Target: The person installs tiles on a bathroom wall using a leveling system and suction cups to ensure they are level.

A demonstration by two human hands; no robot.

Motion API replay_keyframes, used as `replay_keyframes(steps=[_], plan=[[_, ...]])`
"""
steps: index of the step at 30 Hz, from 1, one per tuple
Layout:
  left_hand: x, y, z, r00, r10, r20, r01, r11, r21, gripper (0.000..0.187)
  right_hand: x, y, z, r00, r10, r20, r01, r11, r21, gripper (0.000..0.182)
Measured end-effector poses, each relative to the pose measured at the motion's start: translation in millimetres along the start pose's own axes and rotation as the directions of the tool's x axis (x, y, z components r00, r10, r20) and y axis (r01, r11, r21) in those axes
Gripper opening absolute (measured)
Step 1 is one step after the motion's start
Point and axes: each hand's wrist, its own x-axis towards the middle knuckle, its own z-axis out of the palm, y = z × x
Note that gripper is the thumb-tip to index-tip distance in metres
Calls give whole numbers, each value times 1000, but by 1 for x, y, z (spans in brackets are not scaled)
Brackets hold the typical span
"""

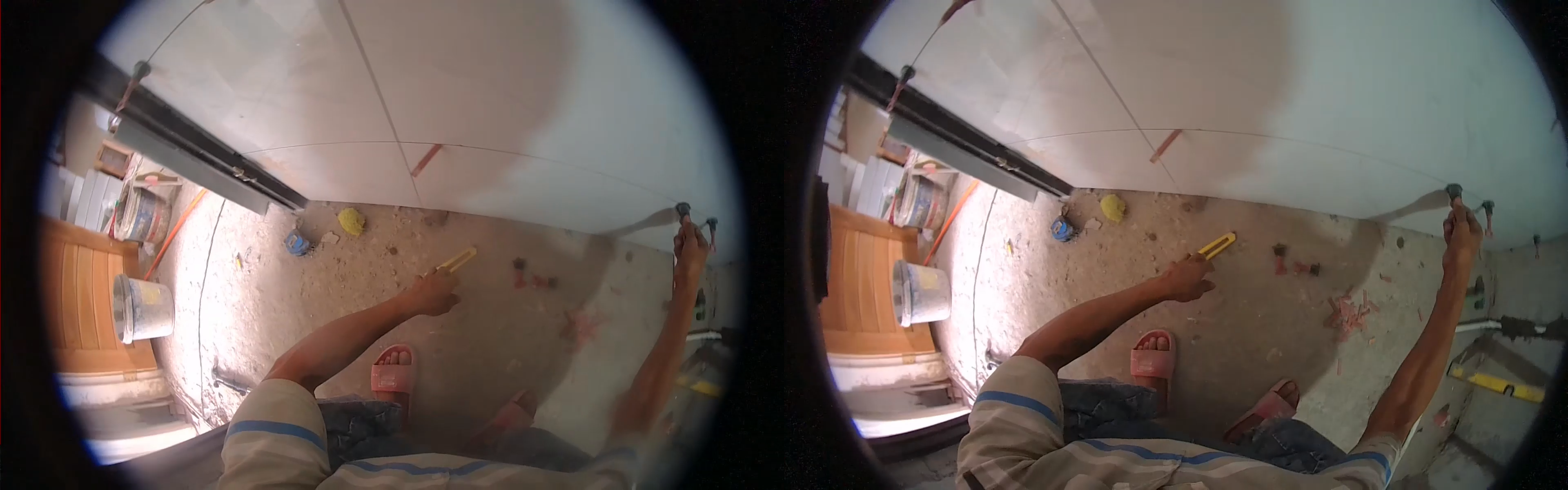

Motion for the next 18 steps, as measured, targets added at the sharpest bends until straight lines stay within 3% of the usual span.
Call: replay_keyframes(steps=[3, 5, 7, 8, 9, 10, 11, 13, 15, 16, 18], plan=[[5, 3, 4, 998, 64, 18, -65, 995, 73, 43, -7, -15, -20, 984, 48, -172, -31, 994, 103, 24], [16, -2, 16, 986, 163, 19, -164, 981, 103, 38, 12, 12, -59, 995, 92, -43, -90, 994, 58, 24], [31, 1, 22, 968, 251, 4, -250, 965, 74, 37, 16, 68, -67, 970, -234, 71, 244, 912, -329, 16], [31, 9, 19, 968, 253, -10, -252, 967, 39, 38, -24, 27, -40, 993, 68, 98, -58, 994, -97, 13], [34, 18, 17, 954, 298, 25, -299, 952, 63, 38, -49, 29, -13, 995, 60, 85, -57, 998, -38, 14], [37, 26, 14, 953, 302, 17, -302, 950, 73, 40, -60, 41, 3, 977, 214, 25, -206, 962, -179, 16], [40, 33, 16, 955, 296, 10, -296, 952, 73, 42, -72, 76, 10, 981, 192, 36, -187, 976, -110, 15], [44, 38, 25, 953, 302, 24, -303, 951, 54, 40, -105, 121, 36, 966, 255, 36, -222, 893, -391, 30], [47, 44, 29, 958, 286, 13, -286, 958, 25, 39, -146, 115, 51, 914, 361, 188, -237, 847, -476, 37], [49, 47, 30, 962, 268, 51, -271, 961, 55, 40, -153, 124, 50, 912, 364, 189, -240, 846, -476, 37], [48, 46, 28, 972, 215, 99, -223, 971, 87, 40, -171, 153, 61, 748, 426, 510, -220, 883, -415, 41]])
